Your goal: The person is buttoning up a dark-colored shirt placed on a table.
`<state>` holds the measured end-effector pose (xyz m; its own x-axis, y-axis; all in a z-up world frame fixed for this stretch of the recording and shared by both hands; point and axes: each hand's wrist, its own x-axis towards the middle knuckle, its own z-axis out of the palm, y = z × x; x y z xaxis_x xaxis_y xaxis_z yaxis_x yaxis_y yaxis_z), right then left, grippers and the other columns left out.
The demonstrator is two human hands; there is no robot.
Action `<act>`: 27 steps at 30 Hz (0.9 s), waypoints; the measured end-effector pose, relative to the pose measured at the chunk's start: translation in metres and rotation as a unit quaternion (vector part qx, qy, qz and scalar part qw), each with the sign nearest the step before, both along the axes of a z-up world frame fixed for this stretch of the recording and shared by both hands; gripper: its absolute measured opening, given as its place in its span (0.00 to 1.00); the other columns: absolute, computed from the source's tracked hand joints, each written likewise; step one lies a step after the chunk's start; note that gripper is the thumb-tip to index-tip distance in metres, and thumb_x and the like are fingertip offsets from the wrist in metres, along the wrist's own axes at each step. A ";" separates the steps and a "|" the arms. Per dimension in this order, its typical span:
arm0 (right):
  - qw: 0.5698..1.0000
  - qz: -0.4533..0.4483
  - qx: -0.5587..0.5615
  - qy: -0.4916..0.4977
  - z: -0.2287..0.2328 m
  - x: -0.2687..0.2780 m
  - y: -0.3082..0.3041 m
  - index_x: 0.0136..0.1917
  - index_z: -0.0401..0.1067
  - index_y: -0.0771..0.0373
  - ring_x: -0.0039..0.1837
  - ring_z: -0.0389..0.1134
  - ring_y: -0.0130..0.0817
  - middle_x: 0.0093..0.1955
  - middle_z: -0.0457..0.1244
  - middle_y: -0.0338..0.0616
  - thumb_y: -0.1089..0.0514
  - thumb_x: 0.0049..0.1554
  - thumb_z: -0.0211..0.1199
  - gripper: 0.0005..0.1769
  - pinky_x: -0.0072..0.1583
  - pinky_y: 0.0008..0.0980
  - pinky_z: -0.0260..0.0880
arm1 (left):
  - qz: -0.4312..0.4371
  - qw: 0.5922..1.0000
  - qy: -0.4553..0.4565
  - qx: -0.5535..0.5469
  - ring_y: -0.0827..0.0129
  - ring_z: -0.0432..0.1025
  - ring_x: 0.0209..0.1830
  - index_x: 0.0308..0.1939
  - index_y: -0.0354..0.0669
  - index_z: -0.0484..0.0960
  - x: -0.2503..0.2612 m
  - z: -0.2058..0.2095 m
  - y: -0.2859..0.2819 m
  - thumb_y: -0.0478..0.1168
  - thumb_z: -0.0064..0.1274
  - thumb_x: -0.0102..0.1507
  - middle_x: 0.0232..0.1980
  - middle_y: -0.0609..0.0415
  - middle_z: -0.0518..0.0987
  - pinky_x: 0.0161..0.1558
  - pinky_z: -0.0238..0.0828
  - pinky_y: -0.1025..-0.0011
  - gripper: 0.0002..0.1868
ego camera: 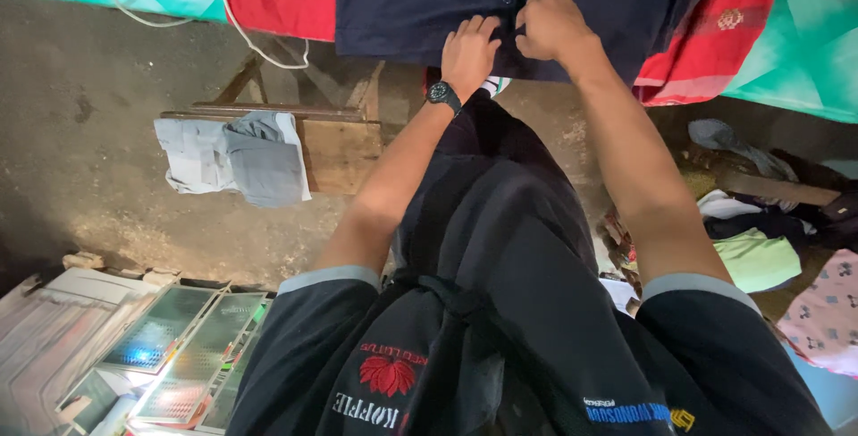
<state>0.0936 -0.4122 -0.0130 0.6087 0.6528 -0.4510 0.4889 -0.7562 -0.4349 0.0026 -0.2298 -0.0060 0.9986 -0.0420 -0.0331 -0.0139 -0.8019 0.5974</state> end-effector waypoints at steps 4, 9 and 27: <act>0.999 -0.008 -0.034 -0.009 -0.013 -0.004 0.006 0.54 0.82 0.61 0.60 0.67 0.50 0.53 0.70 0.51 0.56 0.48 0.70 0.19 0.65 0.47 0.66 | -0.014 1.000 -0.003 0.008 0.55 0.73 0.45 0.42 0.44 0.80 -0.001 -0.023 -0.005 0.38 0.59 0.59 0.42 0.53 0.78 0.43 0.69 0.58 0.09; 0.999 -0.013 0.047 0.020 0.017 -0.005 0.001 0.52 0.81 0.62 0.62 0.65 0.52 0.56 0.68 0.52 0.55 0.51 0.71 0.16 0.65 0.48 0.64 | -0.031 0.999 0.005 0.008 0.55 0.74 0.46 0.37 0.43 0.79 -0.004 -0.037 0.000 0.33 0.56 0.59 0.42 0.52 0.78 0.45 0.71 0.57 0.04; 0.997 0.078 0.015 0.004 0.003 -0.016 0.056 0.51 0.81 0.63 0.62 0.65 0.54 0.59 0.66 0.54 0.55 0.43 0.73 0.21 0.62 0.48 0.67 | 0.000 0.980 -0.041 -0.195 0.50 0.70 0.49 0.42 0.39 0.73 -0.023 0.071 0.060 0.29 0.58 0.61 0.47 0.47 0.75 0.52 0.67 0.59 0.10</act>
<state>0.0777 -0.3562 -0.0101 0.4953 0.7528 -0.4336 0.5962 -0.6576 -0.4606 -0.0205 -0.1697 0.0651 0.9972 -0.0362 0.0658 -0.0751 -0.5134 0.8549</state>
